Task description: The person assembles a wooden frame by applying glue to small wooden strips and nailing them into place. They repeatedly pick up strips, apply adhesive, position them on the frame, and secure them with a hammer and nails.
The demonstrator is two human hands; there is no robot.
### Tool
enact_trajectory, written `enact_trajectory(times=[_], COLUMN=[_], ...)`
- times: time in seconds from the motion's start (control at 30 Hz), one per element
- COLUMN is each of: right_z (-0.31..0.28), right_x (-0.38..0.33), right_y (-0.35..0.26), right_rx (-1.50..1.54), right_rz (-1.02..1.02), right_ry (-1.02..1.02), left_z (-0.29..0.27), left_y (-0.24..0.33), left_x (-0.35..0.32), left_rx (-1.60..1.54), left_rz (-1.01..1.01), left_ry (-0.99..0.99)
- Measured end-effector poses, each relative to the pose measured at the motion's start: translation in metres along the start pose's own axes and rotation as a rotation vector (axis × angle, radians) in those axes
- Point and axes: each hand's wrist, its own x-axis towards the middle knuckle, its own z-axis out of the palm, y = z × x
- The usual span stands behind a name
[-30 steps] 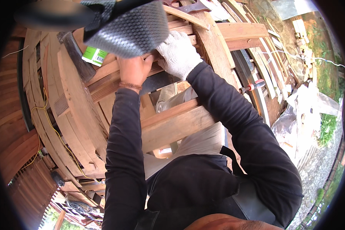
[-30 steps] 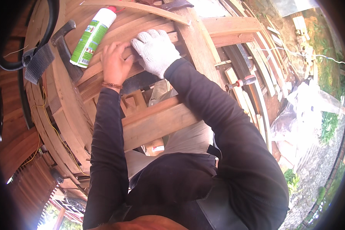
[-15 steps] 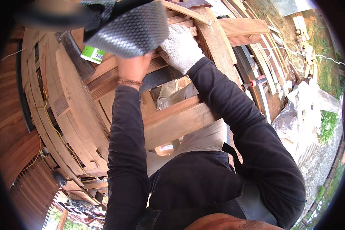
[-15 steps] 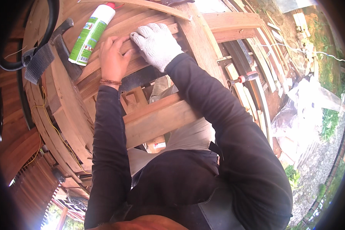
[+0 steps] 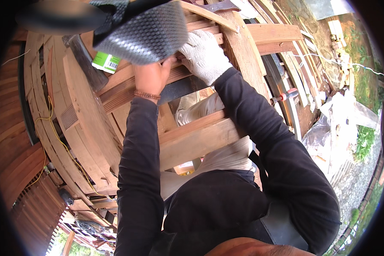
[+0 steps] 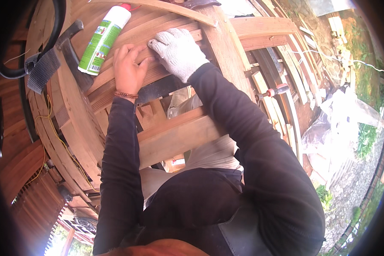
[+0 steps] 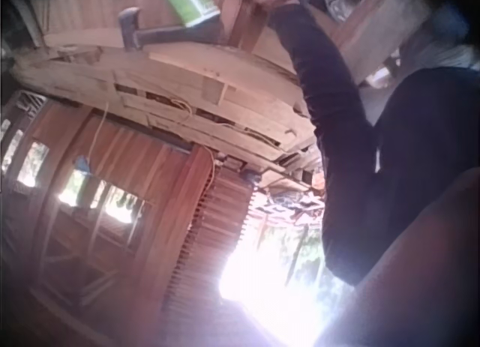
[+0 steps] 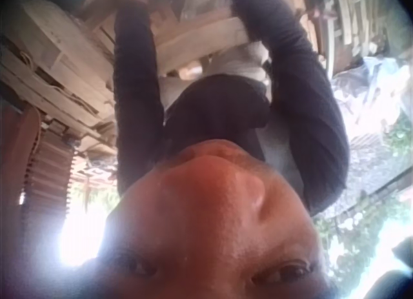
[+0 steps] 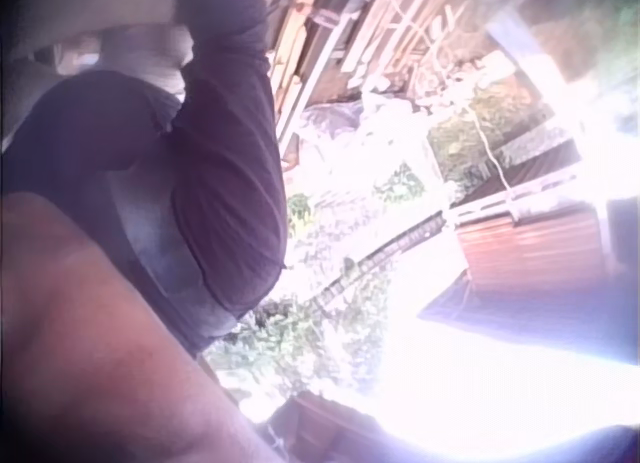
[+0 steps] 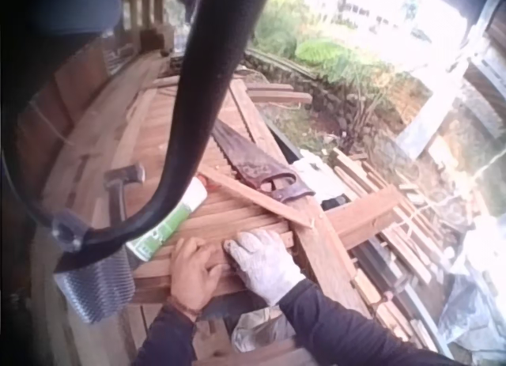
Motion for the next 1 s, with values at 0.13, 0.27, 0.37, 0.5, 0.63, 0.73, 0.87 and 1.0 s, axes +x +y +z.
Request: enact_trajectory(times=[0.13,0.27,0.37,0.5,0.63,0.73,0.87,1.0], right_z=[0.0,0.001,0.002,0.002,0.003,0.006,-0.001,0.002], right_x=[0.001,0.001,0.0,0.002,0.0,-0.002,0.005,0.005], right_y=[-0.001,0.003,0.002,-0.001,0.0,0.001,0.0,0.0], right_rx=[0.022,0.005,0.005,0.021,0.0,-0.039,0.021,0.046], right_rz=[0.03,0.012,0.017,0.054,0.041,0.018,0.061,0.086], right_ry=[0.002,-0.022,-0.03,-0.033,0.0,0.027,-0.048,-0.066], left_z=[0.0,0.005,0.005,0.005,0.002,0.001,0.002,0.003], left_y=[0.001,-0.001,-0.003,-0.005,-0.001,0.004,0.001,-0.001], left_x=[0.002,0.001,-0.003,0.0,0.003,0.0,0.001,-0.001], left_rx=[-0.022,-0.009,-0.018,-0.023,-0.019,0.013,-0.046,-0.077], left_rz=[-0.031,-0.012,-0.001,-0.011,-0.002,0.031,0.011,-0.036], left_ry=[-0.018,0.011,0.029,0.016,0.002,0.022,0.022,0.006])
